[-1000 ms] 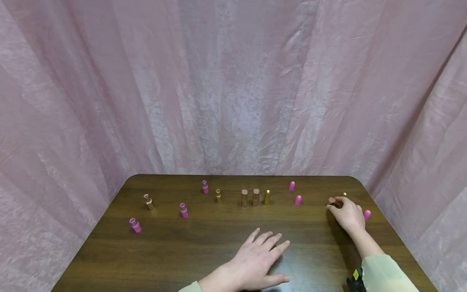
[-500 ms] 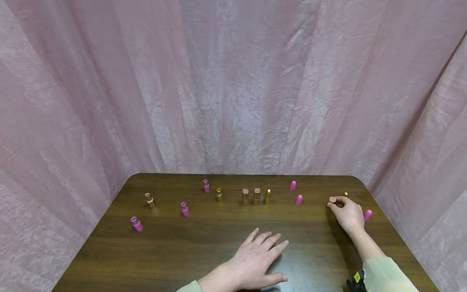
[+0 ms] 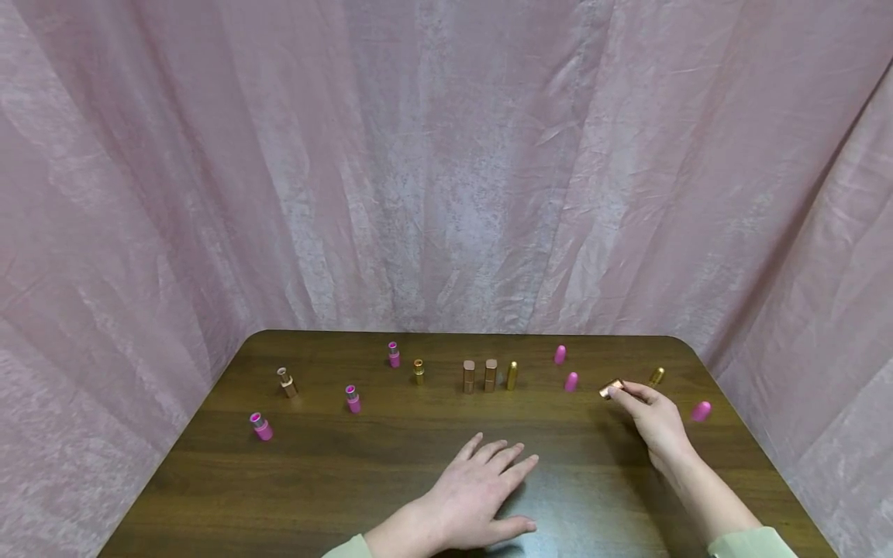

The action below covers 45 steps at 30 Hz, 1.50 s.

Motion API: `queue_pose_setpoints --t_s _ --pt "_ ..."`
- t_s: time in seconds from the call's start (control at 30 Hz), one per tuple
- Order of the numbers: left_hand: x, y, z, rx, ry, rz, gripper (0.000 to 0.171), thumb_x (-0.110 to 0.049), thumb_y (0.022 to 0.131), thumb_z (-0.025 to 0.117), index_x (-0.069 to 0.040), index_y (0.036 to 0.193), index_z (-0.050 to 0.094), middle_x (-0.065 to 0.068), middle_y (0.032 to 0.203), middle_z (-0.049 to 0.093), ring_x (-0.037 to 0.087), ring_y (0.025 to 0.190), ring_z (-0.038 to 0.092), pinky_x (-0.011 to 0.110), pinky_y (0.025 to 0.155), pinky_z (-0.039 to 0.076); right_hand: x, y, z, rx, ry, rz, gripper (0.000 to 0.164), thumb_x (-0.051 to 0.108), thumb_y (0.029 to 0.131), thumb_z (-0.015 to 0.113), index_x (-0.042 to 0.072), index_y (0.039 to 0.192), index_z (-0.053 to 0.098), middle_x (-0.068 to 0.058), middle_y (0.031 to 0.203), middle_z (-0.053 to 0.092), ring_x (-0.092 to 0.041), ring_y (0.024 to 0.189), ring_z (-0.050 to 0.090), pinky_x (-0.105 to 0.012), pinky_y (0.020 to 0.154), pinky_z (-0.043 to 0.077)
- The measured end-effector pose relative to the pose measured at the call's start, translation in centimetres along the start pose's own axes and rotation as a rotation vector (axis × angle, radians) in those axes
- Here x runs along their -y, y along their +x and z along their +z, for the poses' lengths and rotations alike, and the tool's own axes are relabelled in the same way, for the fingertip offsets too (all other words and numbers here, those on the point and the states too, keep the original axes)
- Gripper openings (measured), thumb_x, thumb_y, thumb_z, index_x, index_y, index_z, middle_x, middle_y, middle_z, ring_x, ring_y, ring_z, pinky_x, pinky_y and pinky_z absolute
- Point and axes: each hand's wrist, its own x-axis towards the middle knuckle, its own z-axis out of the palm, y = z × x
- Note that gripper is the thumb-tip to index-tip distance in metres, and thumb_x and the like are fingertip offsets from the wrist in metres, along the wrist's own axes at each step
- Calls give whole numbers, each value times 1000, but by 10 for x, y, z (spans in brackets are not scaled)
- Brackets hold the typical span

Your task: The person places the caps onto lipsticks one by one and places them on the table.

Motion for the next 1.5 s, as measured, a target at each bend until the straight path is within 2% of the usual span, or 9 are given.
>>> queue_pose_setpoints --t_s 0.1,0.23,0.57,0.7,0.8,1.0,1.1,1.33,1.5 --pt "4 -5 -2 -4 -12 -9 78 -72 98 43 -23 158 40 2 156 46 24 141 44 54 116 32 7 -10 7 43 153 72 34 39 98 70 14 120 70 23 102 65 3 101 54 -30 96 40" --pt "10 -14 -2 -5 -32 -27 78 -72 98 42 -23 159 39 2 157 46 24 142 44 55 116 32 11 -22 14 125 331 135 6 31 102 66 26 101 68 20 96 68 -1 102 60 -38 102 38" --pt "24 -30 -2 -8 -84 -96 75 -68 98 48 -22 157 41 3 155 48 26 140 46 56 115 33 7 -49 26 245 481 235 12 28 107 56 20 114 62 9 108 69 -6 113 61 -37 106 43" --pt "32 -34 -7 -68 -89 -105 70 -63 100 51 -19 154 47 0 148 54 22 134 51 54 113 37 6 -55 29 233 502 246 15 28 107 56 17 118 59 8 109 68 -8 114 61 -34 102 47" --pt "44 -40 -18 -152 -85 -131 64 -57 99 57 -18 149 53 -2 140 61 19 127 56 50 111 40 5 -57 31 233 513 244 14 27 107 56 18 116 60 8 107 67 -9 113 61 -32 100 49" --pt "88 -59 -53 -346 -96 -265 50 -41 94 71 -17 137 64 -1 124 68 19 117 61 44 104 46 3 -57 34 250 534 235 10 26 107 55 22 108 64 9 105 68 -8 112 61 -31 98 50" --pt "116 -70 -70 -395 -102 -364 46 -37 93 74 -16 133 66 1 123 69 23 115 62 47 100 48 2 -57 32 243 547 233 10 26 107 55 23 106 65 10 104 70 -7 111 62 -31 97 50" --pt "186 -103 -97 -386 -96 -634 50 -34 94 73 -10 136 63 13 131 65 39 122 57 58 101 43 3 -61 32 236 556 225 11 25 107 55 22 106 65 9 103 70 -8 109 62 -30 95 51" --pt "233 -130 -109 -340 -166 -799 58 -36 97 69 -5 144 55 21 138 57 46 123 51 62 98 42 3 -61 33 229 560 226 9 23 107 55 21 106 64 9 102 70 -8 108 63 -30 94 52"
